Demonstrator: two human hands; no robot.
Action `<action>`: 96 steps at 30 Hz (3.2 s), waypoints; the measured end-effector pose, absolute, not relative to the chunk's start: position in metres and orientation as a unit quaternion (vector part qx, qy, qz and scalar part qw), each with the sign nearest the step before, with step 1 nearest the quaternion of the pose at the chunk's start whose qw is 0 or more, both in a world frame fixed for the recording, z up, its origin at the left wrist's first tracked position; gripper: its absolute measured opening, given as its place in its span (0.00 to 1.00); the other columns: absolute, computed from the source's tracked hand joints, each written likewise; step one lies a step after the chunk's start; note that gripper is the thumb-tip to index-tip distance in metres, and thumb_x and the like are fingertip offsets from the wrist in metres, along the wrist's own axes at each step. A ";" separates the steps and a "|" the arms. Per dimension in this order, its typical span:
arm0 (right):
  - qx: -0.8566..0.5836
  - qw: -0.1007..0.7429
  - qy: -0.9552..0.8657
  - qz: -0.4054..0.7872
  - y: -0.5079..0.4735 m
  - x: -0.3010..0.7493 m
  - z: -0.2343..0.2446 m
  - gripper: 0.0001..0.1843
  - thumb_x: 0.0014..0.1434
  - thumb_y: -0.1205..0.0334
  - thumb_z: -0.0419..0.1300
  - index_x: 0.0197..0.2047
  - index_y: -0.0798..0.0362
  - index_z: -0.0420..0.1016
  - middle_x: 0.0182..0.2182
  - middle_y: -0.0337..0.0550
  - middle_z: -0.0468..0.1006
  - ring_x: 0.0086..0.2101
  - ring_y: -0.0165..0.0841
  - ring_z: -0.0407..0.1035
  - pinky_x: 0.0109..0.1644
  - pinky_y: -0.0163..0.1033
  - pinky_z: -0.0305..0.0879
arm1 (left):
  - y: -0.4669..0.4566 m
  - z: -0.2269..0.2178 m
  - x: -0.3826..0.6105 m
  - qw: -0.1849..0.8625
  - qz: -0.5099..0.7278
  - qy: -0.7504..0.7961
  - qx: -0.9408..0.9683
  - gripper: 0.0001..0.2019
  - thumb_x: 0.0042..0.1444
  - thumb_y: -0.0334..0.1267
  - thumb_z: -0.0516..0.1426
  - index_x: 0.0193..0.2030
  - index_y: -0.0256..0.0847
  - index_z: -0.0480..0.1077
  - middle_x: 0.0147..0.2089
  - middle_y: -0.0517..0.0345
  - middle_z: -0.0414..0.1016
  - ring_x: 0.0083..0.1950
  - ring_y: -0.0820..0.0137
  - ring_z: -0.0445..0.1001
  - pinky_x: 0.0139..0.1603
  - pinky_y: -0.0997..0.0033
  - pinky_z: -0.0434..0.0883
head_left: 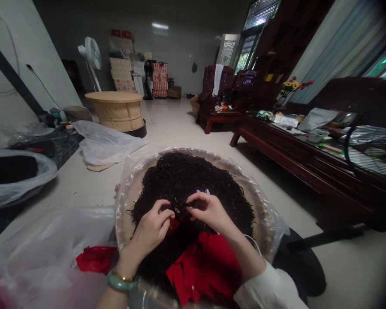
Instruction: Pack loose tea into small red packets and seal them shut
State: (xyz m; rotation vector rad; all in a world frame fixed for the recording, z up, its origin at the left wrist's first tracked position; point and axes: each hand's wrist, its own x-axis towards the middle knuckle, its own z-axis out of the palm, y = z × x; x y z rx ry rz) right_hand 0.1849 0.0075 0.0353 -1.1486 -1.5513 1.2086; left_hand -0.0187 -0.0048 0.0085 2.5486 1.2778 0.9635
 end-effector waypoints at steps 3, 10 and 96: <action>-0.434 0.408 -0.649 0.473 0.007 0.169 0.043 0.08 0.48 0.65 0.61 0.35 0.52 0.75 0.28 0.37 0.76 0.27 0.30 0.71 0.30 0.34 0.68 | -0.005 0.010 -0.016 0.054 0.315 0.430 0.844 0.12 0.54 0.26 0.50 0.38 0.41 0.72 0.50 0.49 0.70 0.41 0.67 0.76 0.41 0.68 0.74; -0.470 0.352 -0.742 0.322 0.010 0.166 0.041 0.12 0.49 0.73 0.61 0.37 0.52 0.78 0.35 0.41 0.79 0.35 0.31 0.71 0.39 0.36 0.67 | -0.005 0.014 -0.015 0.101 0.348 0.436 0.824 0.10 0.54 0.27 0.50 0.33 0.40 0.72 0.49 0.49 0.69 0.32 0.73 0.74 0.37 0.69 0.74; -0.510 0.283 -0.771 0.254 0.017 0.173 0.001 0.20 0.62 0.53 0.57 0.21 0.53 0.66 0.18 0.33 0.66 0.22 0.26 0.60 0.27 0.31 0.52 | -0.021 -0.016 0.018 0.739 0.331 0.446 0.383 0.24 0.33 0.42 0.71 0.36 0.35 0.70 0.28 0.57 0.77 0.24 0.66 0.79 0.25 0.75 0.72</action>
